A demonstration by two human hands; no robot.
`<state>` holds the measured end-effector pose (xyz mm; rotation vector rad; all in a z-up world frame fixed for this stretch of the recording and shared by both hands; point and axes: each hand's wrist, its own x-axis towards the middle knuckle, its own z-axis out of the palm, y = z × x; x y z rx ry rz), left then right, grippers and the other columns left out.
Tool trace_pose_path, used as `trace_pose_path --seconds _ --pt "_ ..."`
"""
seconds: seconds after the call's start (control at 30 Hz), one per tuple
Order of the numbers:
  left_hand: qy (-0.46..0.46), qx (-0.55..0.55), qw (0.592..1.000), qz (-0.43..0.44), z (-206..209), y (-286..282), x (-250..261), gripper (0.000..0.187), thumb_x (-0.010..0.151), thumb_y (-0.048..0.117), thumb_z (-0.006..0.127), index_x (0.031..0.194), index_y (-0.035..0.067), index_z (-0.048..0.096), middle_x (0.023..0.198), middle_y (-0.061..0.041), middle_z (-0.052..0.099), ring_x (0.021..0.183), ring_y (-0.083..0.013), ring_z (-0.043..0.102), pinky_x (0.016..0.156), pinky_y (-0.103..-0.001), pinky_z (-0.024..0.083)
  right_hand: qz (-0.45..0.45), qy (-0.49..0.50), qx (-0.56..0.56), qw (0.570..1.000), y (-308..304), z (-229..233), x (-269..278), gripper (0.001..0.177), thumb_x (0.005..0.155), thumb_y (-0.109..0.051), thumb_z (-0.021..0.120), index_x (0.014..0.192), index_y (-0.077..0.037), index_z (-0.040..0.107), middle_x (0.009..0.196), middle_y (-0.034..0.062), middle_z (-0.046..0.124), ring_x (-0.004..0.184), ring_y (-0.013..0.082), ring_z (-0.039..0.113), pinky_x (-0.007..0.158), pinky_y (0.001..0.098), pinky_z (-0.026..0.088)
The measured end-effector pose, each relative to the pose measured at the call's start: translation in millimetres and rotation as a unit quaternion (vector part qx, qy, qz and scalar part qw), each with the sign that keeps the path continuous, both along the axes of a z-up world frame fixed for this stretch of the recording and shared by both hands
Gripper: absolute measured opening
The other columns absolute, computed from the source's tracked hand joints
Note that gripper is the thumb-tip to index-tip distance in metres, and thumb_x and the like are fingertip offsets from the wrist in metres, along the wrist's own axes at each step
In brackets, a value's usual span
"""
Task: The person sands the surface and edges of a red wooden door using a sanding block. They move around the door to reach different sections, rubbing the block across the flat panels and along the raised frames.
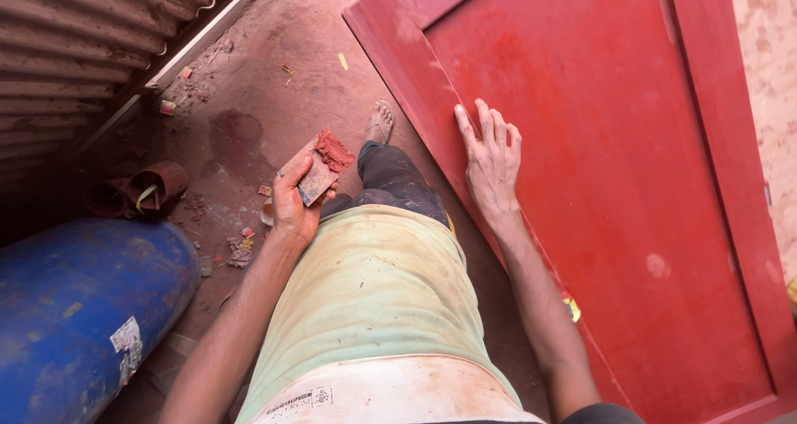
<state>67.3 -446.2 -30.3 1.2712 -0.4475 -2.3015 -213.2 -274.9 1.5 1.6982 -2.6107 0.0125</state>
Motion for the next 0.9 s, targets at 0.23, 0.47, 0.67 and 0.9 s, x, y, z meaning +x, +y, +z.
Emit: trace_pose_path --seconds 0.23,0.47,0.67,0.9 --pt "-0.014 0.021 0.999 0.045 -6 -36 -9 0.034 0.100 0.025 0.061 0.127 0.004 0.064 0.097 -0.010 0.072 0.073 -0.0225 0.071 0.055 -0.033 0.056 0.052 0.014 0.051 0.997 -11 4 -22 0.062 0.090 0.003 0.063 0.146 -0.021 0.056 0.152 0.0088 0.050 0.139 0.0278 0.048 0.115 0.0485 0.037" --pt "-0.006 0.022 0.998 0.057 -5 -65 -32 0.036 0.100 0.023 0.061 0.129 0.003 0.064 0.100 -0.011 0.073 0.075 -0.0232 0.071 0.055 -0.034 0.056 0.058 -0.031 0.037 0.997 -76 6 -41 0.078 0.086 0.009 0.061 0.158 -0.021 0.053 0.155 0.0127 0.047 0.141 0.0293 0.046 0.117 0.0479 0.037" --pt "-0.016 0.014 0.999 0.043 10 -82 -48 0.042 0.101 0.021 0.059 0.136 -0.001 0.061 0.104 -0.012 0.074 0.076 -0.0228 0.071 0.055 -0.033 0.056 0.089 -0.036 0.020 0.995 -113 -3 -43 0.071 0.090 -0.001 0.065 0.157 -0.019 0.053 0.157 0.0153 0.044 0.140 0.0326 0.042 0.113 0.0533 0.035" --pt "-0.008 0.011 0.999 0.035 15 -103 -59 0.043 0.101 0.022 0.058 0.137 -0.002 0.061 0.103 -0.012 0.074 0.075 -0.0210 0.071 0.054 -0.032 0.056 0.050 -0.098 0.014 0.994 -129 5 -56 0.079 0.082 0.013 0.060 0.154 -0.017 0.055 0.157 0.0137 0.046 0.143 0.0309 0.045 0.115 0.0491 0.038"
